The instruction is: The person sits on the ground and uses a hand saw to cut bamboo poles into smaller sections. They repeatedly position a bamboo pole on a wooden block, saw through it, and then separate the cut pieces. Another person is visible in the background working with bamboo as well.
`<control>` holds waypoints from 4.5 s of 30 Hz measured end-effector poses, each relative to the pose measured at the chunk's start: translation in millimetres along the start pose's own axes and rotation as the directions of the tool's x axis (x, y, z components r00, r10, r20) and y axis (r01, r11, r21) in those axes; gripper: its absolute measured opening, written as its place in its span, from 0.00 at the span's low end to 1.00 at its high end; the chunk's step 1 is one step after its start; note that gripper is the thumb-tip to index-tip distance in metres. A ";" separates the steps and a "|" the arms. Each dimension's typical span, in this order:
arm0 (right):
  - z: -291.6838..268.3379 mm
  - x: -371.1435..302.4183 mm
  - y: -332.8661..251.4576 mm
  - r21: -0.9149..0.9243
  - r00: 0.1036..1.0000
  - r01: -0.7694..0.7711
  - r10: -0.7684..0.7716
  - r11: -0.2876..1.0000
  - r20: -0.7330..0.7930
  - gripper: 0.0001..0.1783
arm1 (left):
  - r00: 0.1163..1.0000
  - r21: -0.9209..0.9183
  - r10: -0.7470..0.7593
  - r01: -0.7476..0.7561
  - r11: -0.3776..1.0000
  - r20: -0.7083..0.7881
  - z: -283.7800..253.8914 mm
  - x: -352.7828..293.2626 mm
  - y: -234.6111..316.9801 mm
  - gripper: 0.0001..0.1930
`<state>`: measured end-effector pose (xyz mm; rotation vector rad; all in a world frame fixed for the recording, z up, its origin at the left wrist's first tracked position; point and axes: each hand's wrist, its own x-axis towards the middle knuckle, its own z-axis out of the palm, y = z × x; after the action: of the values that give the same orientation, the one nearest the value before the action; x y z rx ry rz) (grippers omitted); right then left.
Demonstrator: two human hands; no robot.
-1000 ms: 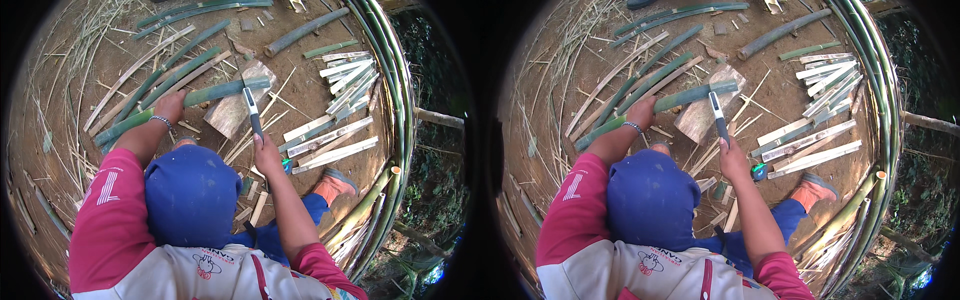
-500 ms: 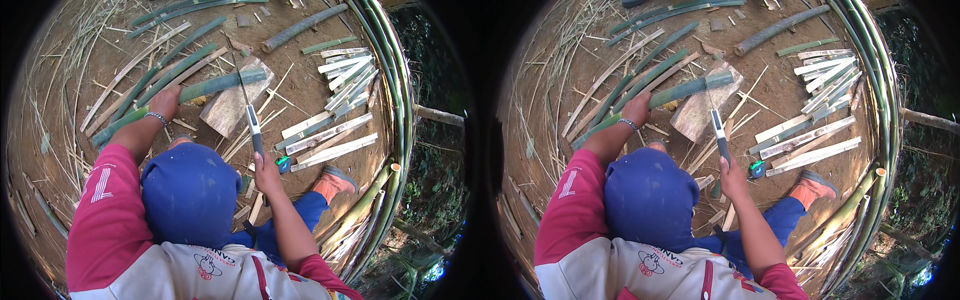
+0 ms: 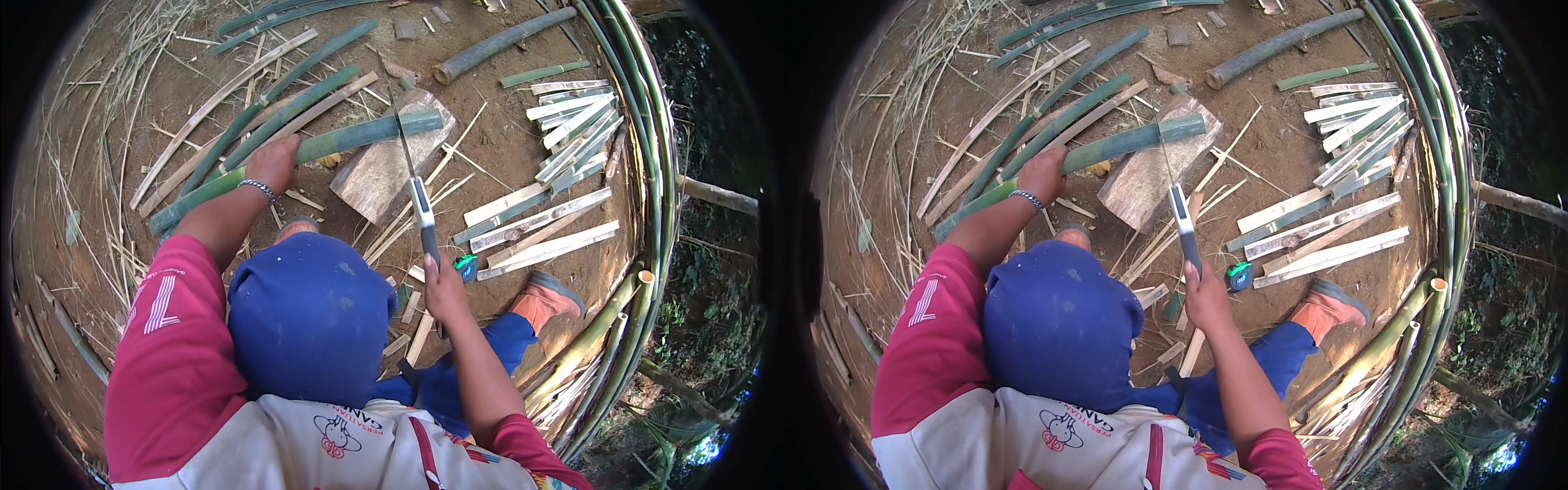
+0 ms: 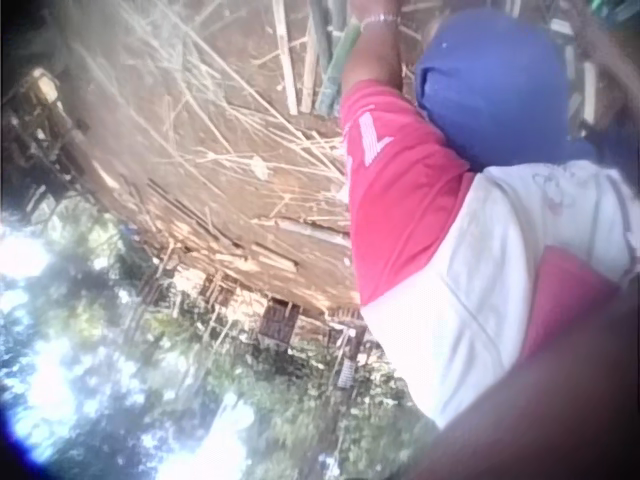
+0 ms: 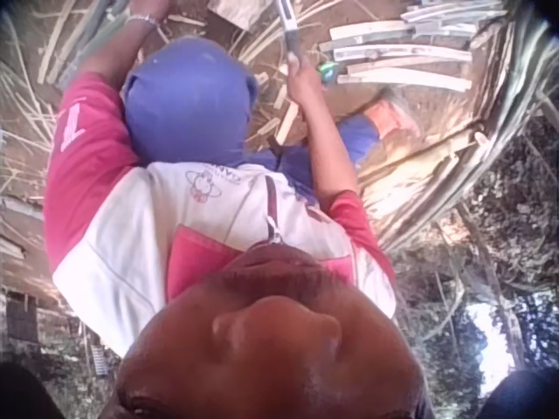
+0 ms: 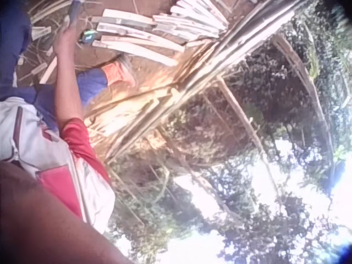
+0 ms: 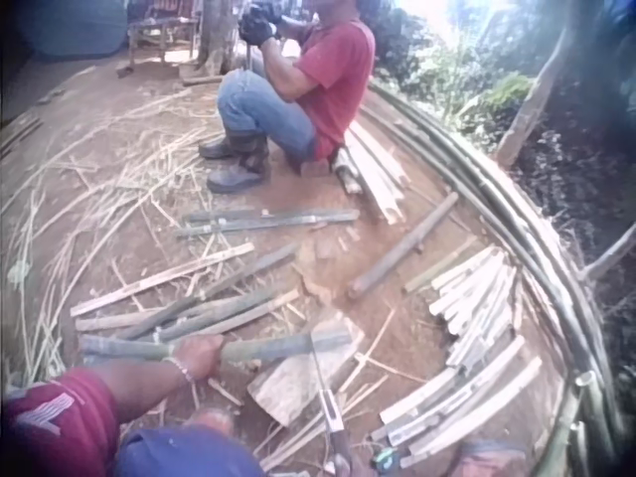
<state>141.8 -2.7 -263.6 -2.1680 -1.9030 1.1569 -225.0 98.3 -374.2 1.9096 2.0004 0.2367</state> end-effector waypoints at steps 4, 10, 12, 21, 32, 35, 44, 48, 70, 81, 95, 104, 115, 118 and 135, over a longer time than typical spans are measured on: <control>-16.8 38.8 -57.3 -0.073 0.999 -0.027 0.029 0.997 0.015 0.26 | 1.000 -0.008 -0.010 0.009 1.000 -0.028 5.4 1.7 -4.6 0.13; -16.3 -87.5 53.5 -0.120 0.975 -0.181 0.194 0.976 0.107 0.28 | 1.000 -0.014 0.003 -0.003 1.000 -0.015 5.0 1.5 -7.9 0.13; -13.1 -76.5 44.9 -0.111 0.977 -0.180 0.191 0.977 0.100 0.29 | 1.000 -0.010 0.000 0.000 1.000 -0.013 2.5 -0.4 -7.7 0.12; -12.5 -21.7 -10.2 -0.089 0.984 -0.150 0.158 0.985 0.088 0.27 | 1.000 -0.012 -0.005 0.005 1.000 -0.018 6.4 -2.2 -7.2 0.11; -4.9 58.3 -71.8 -0.062 0.998 -0.059 0.059 0.996 -0.002 0.26 | 0.999 -0.021 -0.018 0.017 1.000 -0.029 12.3 4.9 -16.1 0.15; -1.1 58.5 -62.0 -0.057 0.998 -0.046 0.044 0.997 -0.033 0.26 | 1.000 -0.037 -0.008 0.008 0.999 0.001 -4.2 -0.8 -2.1 0.16; 7.7 53.3 -51.0 -0.040 0.997 -0.076 0.075 0.996 -0.028 0.25 | 0.976 0.011 0.028 -0.031 0.999 0.217 -37.7 6.8 27.9 0.44; 6.8 54.1 -52.6 -0.046 0.997 -0.079 0.078 0.996 -0.009 0.27 | 0.978 -0.018 0.195 -0.194 0.981 0.078 -24.6 30.7 61.8 0.40; -23.0 51.2 -64.9 -0.076 0.995 -0.026 0.033 0.997 0.091 0.26 | 0.997 -0.112 0.005 0.004 0.994 0.083 -14.0 42.3 85.9 0.17; -0.9 -52.8 6.5 -0.082 0.989 -0.122 0.128 0.989 0.080 0.27 | 0.996 -0.110 -0.017 0.026 0.994 0.082 -10.3 48.6 71.9 0.16; -10.8 -22.3 -14.8 -0.083 0.978 -0.158 0.168 0.984 0.124 0.26 | 0.993 -0.116 -0.032 0.046 0.992 0.114 -21.1 42.5 78.8 0.12; -0.3 -75.5 26.5 -0.071 0.998 -0.068 0.068 0.995 0.005 0.27 | 0.995 -0.155 -0.035 0.049 0.987 0.090 -18.3 42.7 78.2 0.13; -10.0 -24.5 -19.7 -0.091 0.986 -0.136 0.144 0.986 0.080 0.29 | 0.990 -0.122 -0.046 0.063 0.991 0.134 -23.8 41.2 78.1 0.13; -12.9 -63.6 7.3 -0.137 0.973 -0.184 0.200 0.973 0.112 0.29 | 0.994 -0.093 -0.003 0.013 0.996 0.110 -15.6 38.1 79.3 0.16; -20.9 37.5 -47.3 -0.048 0.987 -0.104 0.109 0.993 0.122 0.26 | 0.996 -0.039 -0.014 0.018 0.999 0.090 -11.1 50.0 87.6 0.14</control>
<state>112.2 50.6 -244.6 -2.2962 -1.8946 1.3118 -148.7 155.4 -339.3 1.8460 1.9372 0.1823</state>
